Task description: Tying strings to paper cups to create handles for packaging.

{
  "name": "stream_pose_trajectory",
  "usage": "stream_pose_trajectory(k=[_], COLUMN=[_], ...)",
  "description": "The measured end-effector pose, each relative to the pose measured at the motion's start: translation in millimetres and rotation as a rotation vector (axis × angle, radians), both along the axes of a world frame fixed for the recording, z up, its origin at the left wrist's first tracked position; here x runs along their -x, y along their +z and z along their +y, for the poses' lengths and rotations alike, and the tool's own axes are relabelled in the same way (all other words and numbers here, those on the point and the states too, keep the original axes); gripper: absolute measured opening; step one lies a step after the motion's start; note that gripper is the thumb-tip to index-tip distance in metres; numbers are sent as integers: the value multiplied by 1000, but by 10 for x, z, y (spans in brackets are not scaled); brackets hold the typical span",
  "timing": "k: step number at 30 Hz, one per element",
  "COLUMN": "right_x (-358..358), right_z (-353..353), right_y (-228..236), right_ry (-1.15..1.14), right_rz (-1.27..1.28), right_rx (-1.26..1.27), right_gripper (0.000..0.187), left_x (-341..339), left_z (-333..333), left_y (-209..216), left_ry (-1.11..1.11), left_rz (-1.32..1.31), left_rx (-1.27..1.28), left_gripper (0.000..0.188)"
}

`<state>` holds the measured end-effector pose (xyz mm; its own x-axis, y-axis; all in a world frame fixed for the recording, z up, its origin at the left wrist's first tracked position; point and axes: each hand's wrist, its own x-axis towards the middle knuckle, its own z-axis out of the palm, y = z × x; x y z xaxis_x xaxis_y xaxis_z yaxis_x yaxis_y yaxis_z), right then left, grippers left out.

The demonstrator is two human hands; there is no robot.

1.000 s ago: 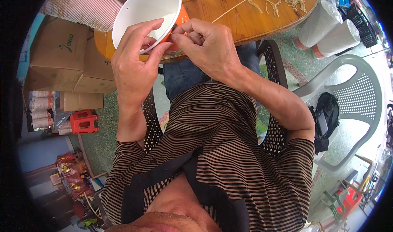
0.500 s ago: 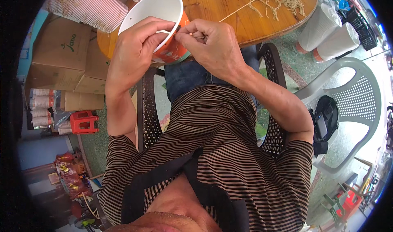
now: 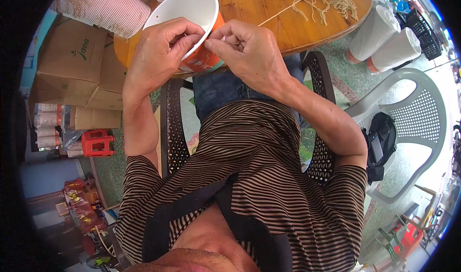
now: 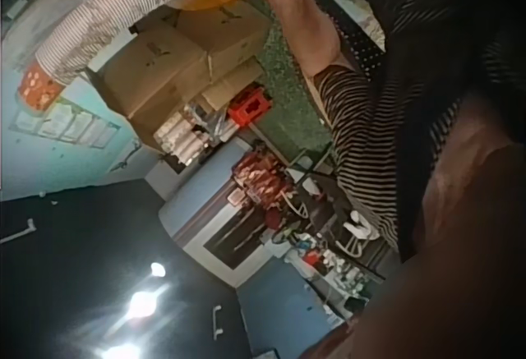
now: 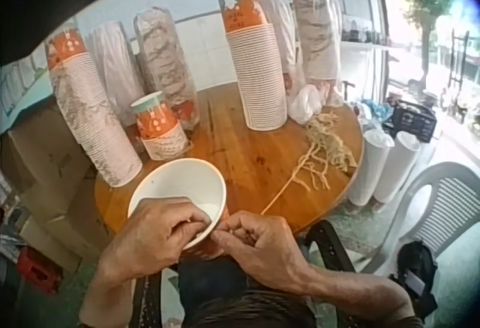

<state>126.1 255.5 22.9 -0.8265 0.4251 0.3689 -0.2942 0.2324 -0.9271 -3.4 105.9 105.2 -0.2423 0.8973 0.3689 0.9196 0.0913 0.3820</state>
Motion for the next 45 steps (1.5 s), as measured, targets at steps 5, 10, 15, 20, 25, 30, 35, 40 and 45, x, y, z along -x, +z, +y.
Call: stream_pose_trajectory(k=[5,10,15,20,25,30,35,40,45], right_x=[30,121,194,226,298,234,242,244,252], right_z=[77,72,81,-8,-62,-102,-141,-126,-146], right_y=[80,148,291,349,201,270,264,249,246], right_ry=[-85,-38,17,76,100,105,89,112,114], right_rz=[187,69,-26,-19,100,1,12,3,37], right_rx=[-177,-344,-340,-227,-54,35,91,81,72], right_gripper=[26,30,25,24,27,26,25,25,24], left_x=[23,119,124,18,64,95,130,9,13], left_z=[-31,-126,-228,-173,-115,-113,-172,-168,-123], left_y=[7,16,67,41,-21,-3,-44,-18,-51], left_ry=[82,219,188,-20,-8,-24,212,242,206], left_rz=[-22,-201,-347,-471,-490,-525,-456,-311,-383], left_rx=[-14,-100,-250,-341,-337,-333,-368,-167,-290], left_gripper=[9,13,12,14,14,16,32,26,24])
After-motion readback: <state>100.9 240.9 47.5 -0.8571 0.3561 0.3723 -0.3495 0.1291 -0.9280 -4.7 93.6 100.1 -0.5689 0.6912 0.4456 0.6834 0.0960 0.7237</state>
